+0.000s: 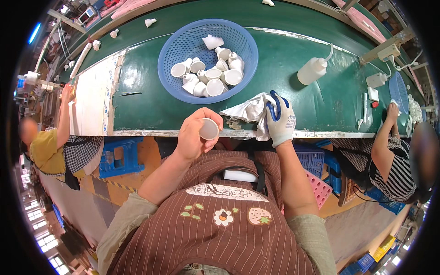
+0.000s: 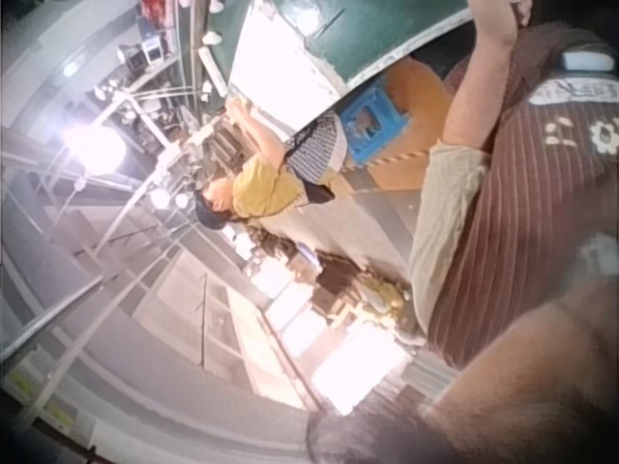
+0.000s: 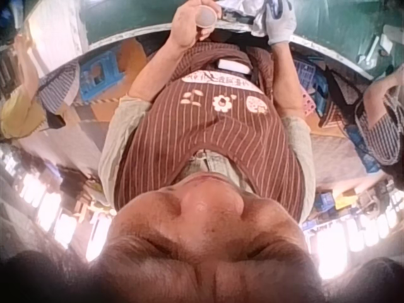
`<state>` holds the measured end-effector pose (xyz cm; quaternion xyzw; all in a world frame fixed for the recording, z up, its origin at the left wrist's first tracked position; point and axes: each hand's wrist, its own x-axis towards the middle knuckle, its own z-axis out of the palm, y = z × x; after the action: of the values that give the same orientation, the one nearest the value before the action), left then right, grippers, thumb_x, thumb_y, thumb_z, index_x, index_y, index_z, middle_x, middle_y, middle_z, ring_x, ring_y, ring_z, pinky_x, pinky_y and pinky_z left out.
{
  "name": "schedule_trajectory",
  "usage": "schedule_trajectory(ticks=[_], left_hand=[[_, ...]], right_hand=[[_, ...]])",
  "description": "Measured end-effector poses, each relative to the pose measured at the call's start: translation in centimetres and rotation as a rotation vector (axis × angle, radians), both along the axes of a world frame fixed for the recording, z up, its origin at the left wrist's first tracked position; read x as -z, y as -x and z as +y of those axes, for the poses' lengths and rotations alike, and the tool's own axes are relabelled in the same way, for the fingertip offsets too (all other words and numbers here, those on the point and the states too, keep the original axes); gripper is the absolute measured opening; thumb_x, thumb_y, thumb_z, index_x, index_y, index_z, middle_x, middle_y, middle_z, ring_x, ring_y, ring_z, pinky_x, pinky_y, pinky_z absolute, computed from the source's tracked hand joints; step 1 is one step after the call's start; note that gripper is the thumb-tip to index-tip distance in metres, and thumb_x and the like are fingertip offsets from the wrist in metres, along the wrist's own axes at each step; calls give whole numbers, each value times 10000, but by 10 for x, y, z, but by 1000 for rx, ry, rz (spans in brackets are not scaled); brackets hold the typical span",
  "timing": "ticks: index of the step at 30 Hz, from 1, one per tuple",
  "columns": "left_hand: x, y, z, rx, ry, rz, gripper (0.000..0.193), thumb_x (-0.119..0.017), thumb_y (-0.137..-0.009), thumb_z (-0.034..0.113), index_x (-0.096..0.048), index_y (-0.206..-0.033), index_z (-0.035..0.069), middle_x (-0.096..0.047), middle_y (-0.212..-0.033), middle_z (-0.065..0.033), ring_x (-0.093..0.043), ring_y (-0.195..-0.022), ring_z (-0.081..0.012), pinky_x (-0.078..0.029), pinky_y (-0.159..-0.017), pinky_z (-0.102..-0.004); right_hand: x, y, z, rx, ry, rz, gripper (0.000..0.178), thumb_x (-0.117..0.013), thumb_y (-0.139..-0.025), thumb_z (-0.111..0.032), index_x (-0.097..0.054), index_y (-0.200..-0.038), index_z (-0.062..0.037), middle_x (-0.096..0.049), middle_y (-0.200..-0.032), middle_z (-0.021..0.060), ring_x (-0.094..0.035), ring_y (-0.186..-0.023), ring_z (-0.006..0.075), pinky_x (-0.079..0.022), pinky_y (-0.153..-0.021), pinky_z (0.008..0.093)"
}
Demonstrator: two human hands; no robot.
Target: The person cleans individual LED bulb components with a white cloth and liquid from a dispenser bottle, then places them into a blue basket.
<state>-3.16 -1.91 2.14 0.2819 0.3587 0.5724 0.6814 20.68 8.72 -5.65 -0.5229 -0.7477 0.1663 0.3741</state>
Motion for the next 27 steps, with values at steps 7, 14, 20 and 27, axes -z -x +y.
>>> schedule_trajectory(ticks=[7,14,20,27], left_hand=[[1,-3,-1,0,58,39,123,-427,-931,48,-522,-985,-9,-582,-915,-125,-471,-504,-73,-391,-373,-206],[-10,-6,13,3,32,53,184,-429,-966,141,-529,-961,-14,-576,-835,-116,-471,-488,-91,-366,-363,-225],[17,0,-2,-58,112,-30,383,-349,-1035,294,-555,-939,-14,-549,-700,-122,-454,-418,-155,-384,-361,-292],[37,-42,-2,82,108,42,567,-337,-1064,459,-352,-1438,33,-580,-1123,-123,-611,-879,-213,-531,-798,-353]], right_hand=[[4,2,1,1,19,8,362,-666,-873,-133,-655,-1229,-71,-657,-1129,165,-641,-1022,356,-505,-895,400],[-13,-1,12,25,0,12,381,-669,-864,-137,-649,-1240,-78,-654,-1145,174,-633,-1040,373,-501,-907,413],[-1,2,-7,60,117,-74,460,-709,-814,-202,-634,-1260,-115,-644,-1192,177,-605,-1113,401,-491,-961,441],[-94,26,-67,-216,38,73,484,-712,-781,-154,-625,-1255,-109,-614,-1228,187,-632,-1063,389,-497,-956,446]])
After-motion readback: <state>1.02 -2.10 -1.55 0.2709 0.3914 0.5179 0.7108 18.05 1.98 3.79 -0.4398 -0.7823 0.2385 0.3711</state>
